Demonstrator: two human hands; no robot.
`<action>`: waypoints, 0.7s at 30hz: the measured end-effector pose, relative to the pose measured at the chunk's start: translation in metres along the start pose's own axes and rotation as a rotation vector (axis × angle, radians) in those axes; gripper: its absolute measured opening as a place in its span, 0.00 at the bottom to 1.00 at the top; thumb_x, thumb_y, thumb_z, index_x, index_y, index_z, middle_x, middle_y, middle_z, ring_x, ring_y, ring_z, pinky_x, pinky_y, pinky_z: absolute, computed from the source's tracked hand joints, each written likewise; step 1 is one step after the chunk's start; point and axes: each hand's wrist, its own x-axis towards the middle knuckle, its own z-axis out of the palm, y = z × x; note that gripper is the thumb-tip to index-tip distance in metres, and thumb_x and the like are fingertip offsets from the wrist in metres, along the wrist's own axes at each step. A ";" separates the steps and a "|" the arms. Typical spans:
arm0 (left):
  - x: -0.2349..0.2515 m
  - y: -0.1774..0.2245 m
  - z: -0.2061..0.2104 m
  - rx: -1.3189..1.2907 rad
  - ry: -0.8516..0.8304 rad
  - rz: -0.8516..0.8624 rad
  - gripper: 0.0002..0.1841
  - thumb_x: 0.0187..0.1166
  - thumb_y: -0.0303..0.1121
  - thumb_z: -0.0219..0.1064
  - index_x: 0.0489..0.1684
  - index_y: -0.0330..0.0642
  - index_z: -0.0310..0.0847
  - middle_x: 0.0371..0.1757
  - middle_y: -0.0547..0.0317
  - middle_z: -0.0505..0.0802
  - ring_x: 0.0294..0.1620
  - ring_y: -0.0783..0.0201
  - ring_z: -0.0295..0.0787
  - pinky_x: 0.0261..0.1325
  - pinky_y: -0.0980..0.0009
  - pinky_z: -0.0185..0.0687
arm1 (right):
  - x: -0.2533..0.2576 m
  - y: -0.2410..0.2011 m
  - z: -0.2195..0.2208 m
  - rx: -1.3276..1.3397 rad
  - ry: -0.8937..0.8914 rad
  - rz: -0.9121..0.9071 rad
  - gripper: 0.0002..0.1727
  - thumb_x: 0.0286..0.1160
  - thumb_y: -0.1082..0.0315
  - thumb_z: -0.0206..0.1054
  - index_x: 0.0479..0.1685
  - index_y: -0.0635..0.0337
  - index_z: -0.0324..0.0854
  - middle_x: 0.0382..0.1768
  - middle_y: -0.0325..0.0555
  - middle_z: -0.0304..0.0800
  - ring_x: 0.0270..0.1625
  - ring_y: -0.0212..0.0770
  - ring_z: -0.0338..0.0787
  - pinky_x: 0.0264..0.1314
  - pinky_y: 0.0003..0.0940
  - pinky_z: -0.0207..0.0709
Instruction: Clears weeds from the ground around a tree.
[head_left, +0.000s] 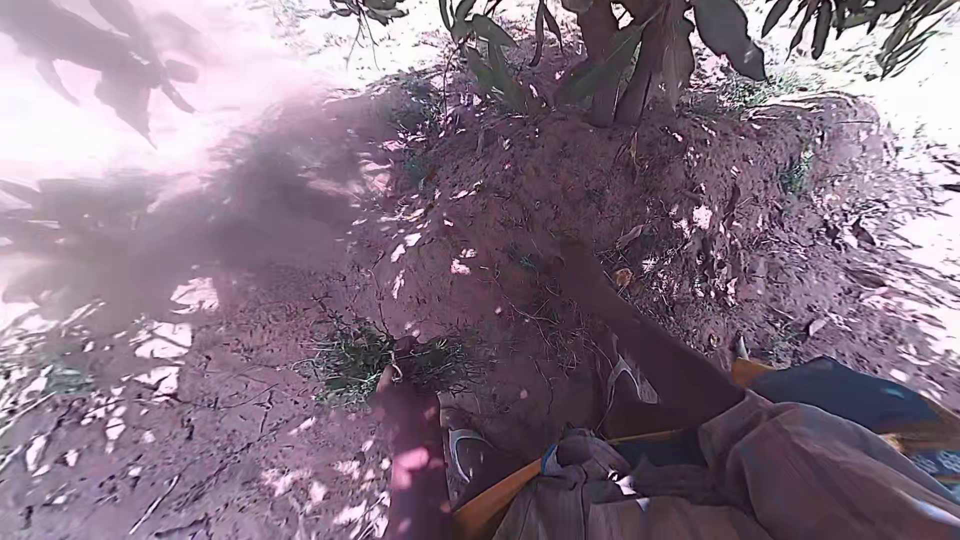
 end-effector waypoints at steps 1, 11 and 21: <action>0.002 -0.001 -0.001 -0.085 -0.035 -0.010 0.17 0.93 0.31 0.37 0.59 0.34 0.72 0.44 0.60 0.85 0.43 0.74 0.84 0.49 0.74 0.82 | 0.008 0.015 -0.011 -0.098 0.061 0.110 0.19 0.82 0.73 0.61 0.69 0.64 0.84 0.80 0.64 0.74 0.81 0.66 0.73 0.79 0.63 0.65; 0.001 0.000 0.005 -0.330 -0.177 -0.118 0.18 0.94 0.32 0.37 0.40 0.44 0.74 0.26 0.66 0.89 0.28 0.71 0.90 0.33 0.73 0.89 | 0.021 0.034 0.007 -0.313 -0.038 0.164 0.24 0.88 0.59 0.59 0.75 0.64 0.78 0.90 0.58 0.58 0.94 0.64 0.48 0.90 0.67 0.39; 0.011 -0.007 -0.001 -0.441 -0.385 -0.180 0.24 0.88 0.27 0.34 0.29 0.47 0.78 0.22 0.67 0.91 0.25 0.73 0.90 0.36 0.75 0.90 | 0.060 0.013 0.068 -0.277 -0.195 0.038 0.23 0.80 0.63 0.66 0.70 0.65 0.82 0.80 0.62 0.72 0.88 0.64 0.62 0.89 0.65 0.46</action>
